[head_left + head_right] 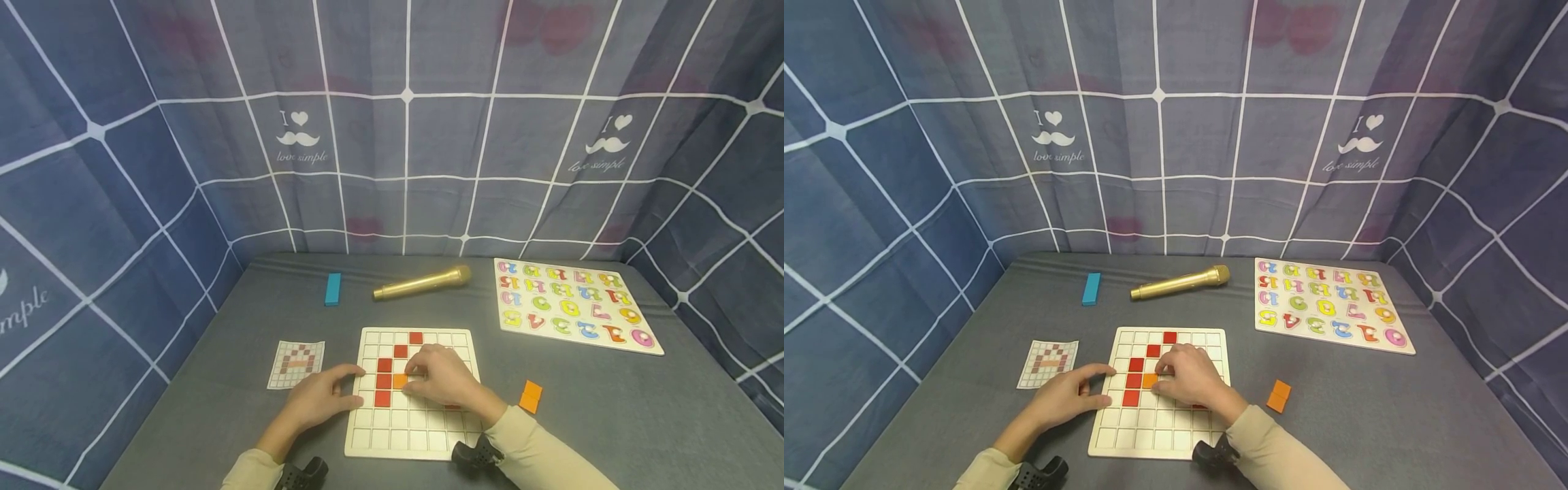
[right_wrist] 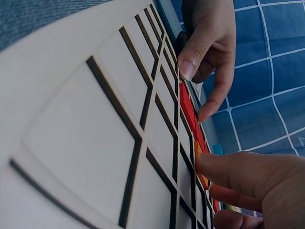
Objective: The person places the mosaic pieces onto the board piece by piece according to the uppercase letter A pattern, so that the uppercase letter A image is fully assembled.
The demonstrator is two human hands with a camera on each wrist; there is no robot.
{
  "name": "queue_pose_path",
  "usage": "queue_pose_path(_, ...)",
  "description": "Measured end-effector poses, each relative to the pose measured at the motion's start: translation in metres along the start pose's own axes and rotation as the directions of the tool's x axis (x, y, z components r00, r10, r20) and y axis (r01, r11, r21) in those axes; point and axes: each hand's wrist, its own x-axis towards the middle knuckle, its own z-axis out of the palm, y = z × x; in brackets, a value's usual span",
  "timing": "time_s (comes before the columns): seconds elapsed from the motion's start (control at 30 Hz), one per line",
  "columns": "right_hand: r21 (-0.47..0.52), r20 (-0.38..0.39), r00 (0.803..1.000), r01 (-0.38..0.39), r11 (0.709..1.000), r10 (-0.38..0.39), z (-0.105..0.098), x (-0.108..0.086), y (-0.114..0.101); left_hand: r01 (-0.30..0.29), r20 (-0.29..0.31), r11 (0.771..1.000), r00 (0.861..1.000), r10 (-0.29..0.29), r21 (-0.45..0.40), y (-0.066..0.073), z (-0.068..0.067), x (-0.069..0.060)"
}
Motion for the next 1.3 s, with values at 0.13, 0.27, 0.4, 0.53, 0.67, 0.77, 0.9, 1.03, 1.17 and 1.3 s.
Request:
queue_pose_path(0.13, -0.008, 0.004, 1.000, 0.005, 1.000, -0.005, 0.000, 0.001, -0.001, -0.004, 0.003, 1.000, 1.000, 0.004, -0.001, -0.001, -0.001, 0.000)
queue_pose_path(0.27, -0.010, 0.009, 1.000, 0.009, 1.000, -0.009, 0.000, 0.001, 0.000, -0.007, 0.016, 1.000, 1.000, 0.007, -0.010, -0.001, -0.001, -0.001)
queue_pose_path(0.4, -0.004, 0.006, 1.000, 0.017, 1.000, -0.017, 0.000, 0.000, 0.000, -0.011, 0.017, 1.000, 1.000, 0.011, -0.017, 0.000, -0.001, -0.001)
queue_pose_path(0.53, -0.003, -0.016, 0.999, 0.031, 1.000, -0.031, -0.001, 0.000, 0.001, -0.010, 0.013, 1.000, 1.000, 0.010, -0.015, 0.001, -0.001, -0.001)
queue_pose_path(0.67, 0.003, -0.035, 0.999, 0.030, 1.000, -0.030, -0.002, 0.001, 0.002, -0.008, 0.011, 1.000, 1.000, 0.008, -0.014, 0.002, -0.001, -0.001)
queue_pose_path(0.77, 0.016, -0.040, 0.999, 0.025, 1.000, -0.024, -0.004, -0.001, 0.003, -0.003, 0.009, 1.000, 1.000, 0.003, -0.011, 0.002, -0.001, -0.001)
queue_pose_path(0.9, 0.013, -0.059, 0.998, 0.018, 1.000, -0.018, -0.007, -0.006, 0.005, -0.005, 0.008, 1.000, 1.000, 0.005, -0.004, 0.002, -0.001, -0.001)
queue_pose_path(1.03, 0.025, -0.077, 0.997, 0.002, 1.000, 0.000, -0.011, -0.014, 0.011, -0.006, 0.014, 1.000, 1.000, 0.006, 0.001, 0.003, -0.002, 0.000)
queue_pose_path(1.17, 0.048, -0.104, 0.995, -0.001, 0.999, 0.006, -0.016, -0.025, 0.021, -0.005, 0.020, 1.000, 1.000, 0.005, 0.002, 0.002, -0.002, 0.000)
queue_pose_path(1.3, 0.037, -0.123, 0.992, -0.027, 0.999, 0.032, -0.025, -0.040, 0.033, -0.005, 0.012, 1.000, 1.000, 0.005, 0.009, 0.001, -0.002, -0.001)
